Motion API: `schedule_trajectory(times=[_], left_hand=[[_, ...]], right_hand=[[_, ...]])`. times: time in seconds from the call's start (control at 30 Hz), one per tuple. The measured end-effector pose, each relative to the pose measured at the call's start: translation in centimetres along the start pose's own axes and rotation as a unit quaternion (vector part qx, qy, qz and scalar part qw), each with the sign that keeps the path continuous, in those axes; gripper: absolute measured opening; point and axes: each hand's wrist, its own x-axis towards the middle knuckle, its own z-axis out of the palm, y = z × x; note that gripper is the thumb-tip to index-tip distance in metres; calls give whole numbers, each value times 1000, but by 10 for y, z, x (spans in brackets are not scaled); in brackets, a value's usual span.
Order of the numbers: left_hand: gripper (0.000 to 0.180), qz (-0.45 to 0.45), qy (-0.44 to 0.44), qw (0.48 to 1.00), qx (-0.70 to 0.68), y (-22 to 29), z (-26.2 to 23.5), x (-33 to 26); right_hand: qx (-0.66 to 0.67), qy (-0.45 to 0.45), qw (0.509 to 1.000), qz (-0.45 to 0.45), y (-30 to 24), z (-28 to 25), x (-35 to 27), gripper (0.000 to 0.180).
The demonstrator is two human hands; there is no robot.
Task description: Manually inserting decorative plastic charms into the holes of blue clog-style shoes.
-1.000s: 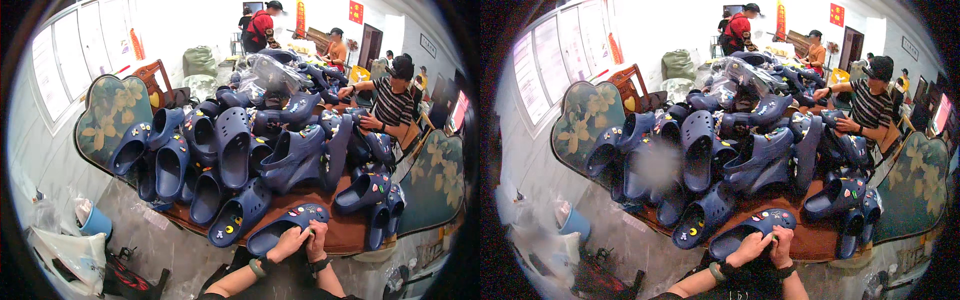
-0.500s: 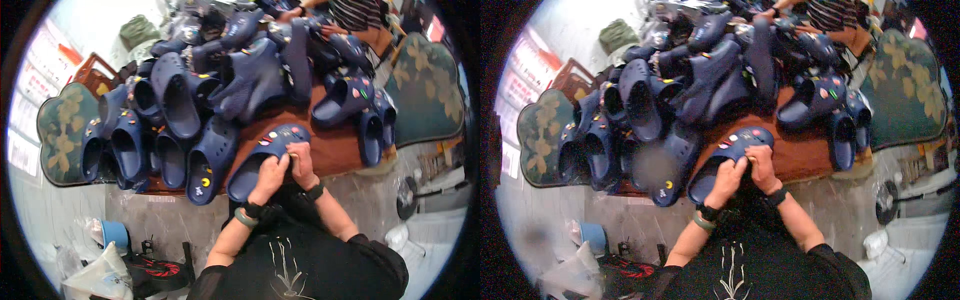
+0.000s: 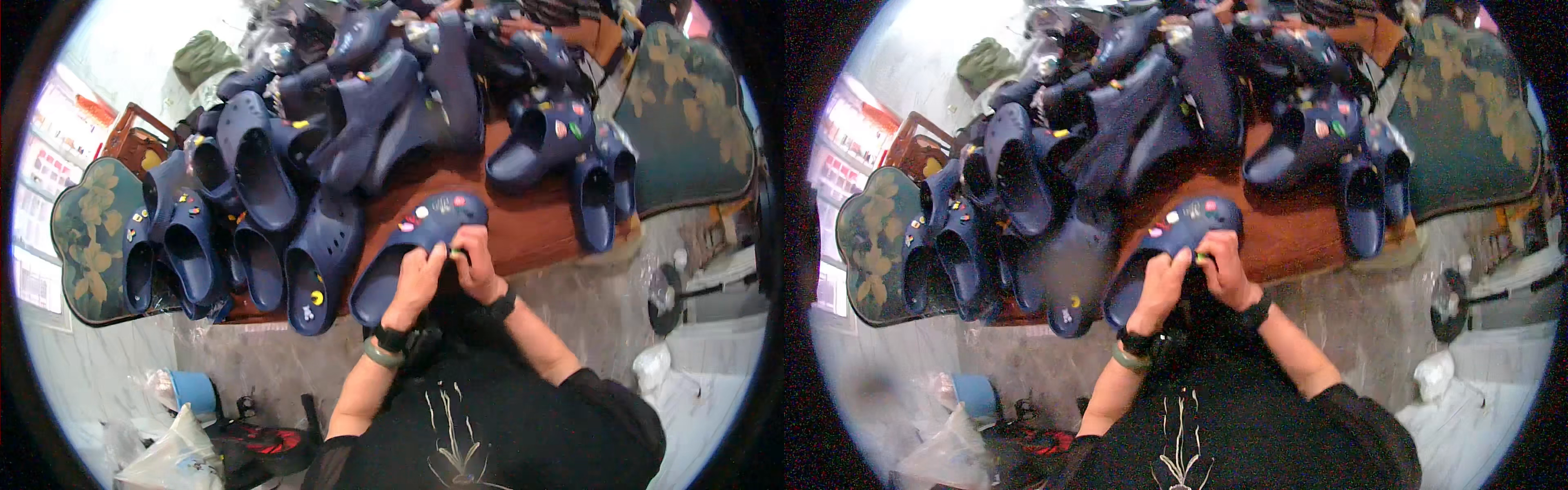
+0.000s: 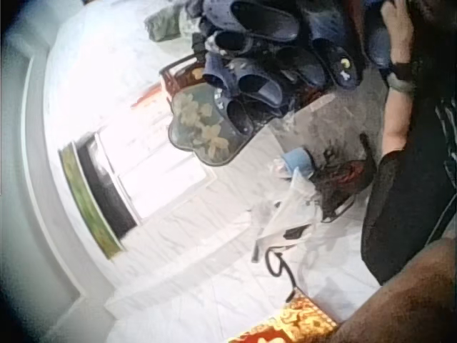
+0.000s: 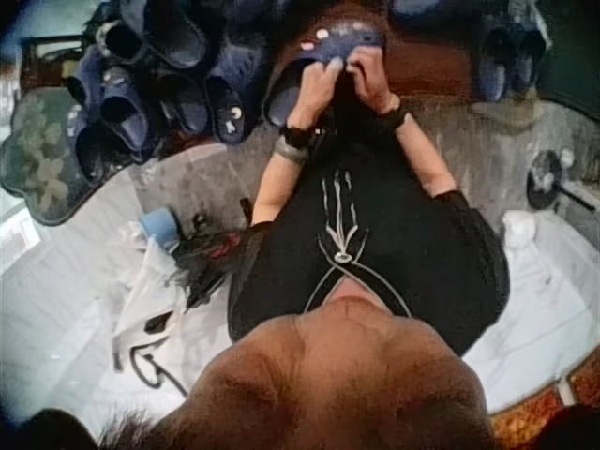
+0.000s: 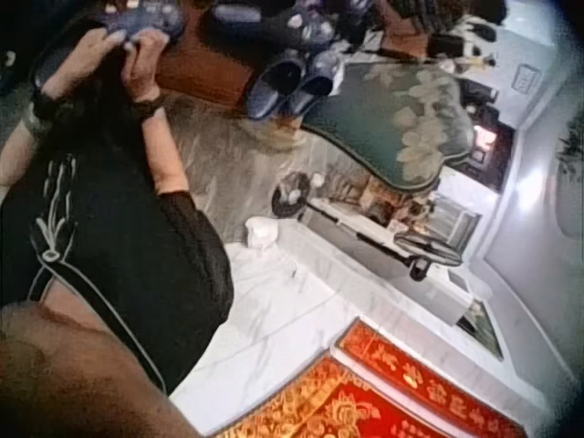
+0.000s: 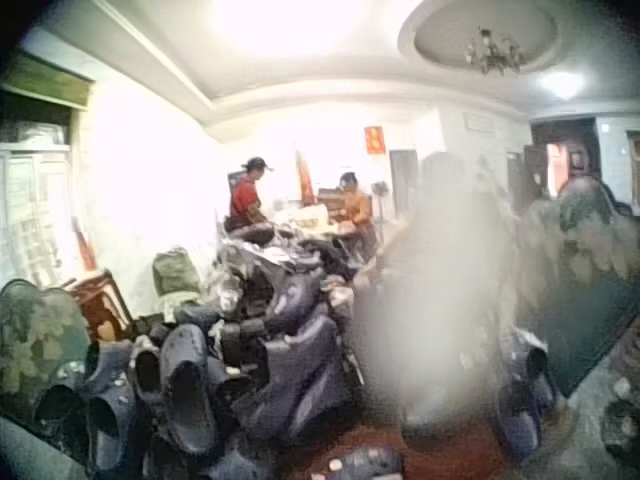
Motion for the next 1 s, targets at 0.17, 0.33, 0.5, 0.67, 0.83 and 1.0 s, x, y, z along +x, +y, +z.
schedule_trajectory(times=[0.17, 0.33, 0.5, 0.67, 0.83, 1.0], left_hand=[[41, 101, 41, 994, -10, -33, 22, 1], [45, 59, 20, 990, -127, -45, 25, -3], [50, 33, 7, 996, -78, -39, 21, 3], [48, 39, 30, 999, -16, -14, 13, -6], [50, 54, -8, 987, -154, -9, 8, -6], [44, 50, -5, 989, -140, -40, 25, 7]], right_hand=[[5, -49, 999, 3, 13, -7, -5, 33], [45, -94, 994, 42, 2, -12, 0, 22], [45, -39, 997, 50, 5, 0, -3, 12], [-96, -40, 994, 18, -3, -7, 11, 9], [-140, -104, 977, 120, -1, -9, 0, 13], [-101, -75, 975, 184, -4, -6, -10, 15]])
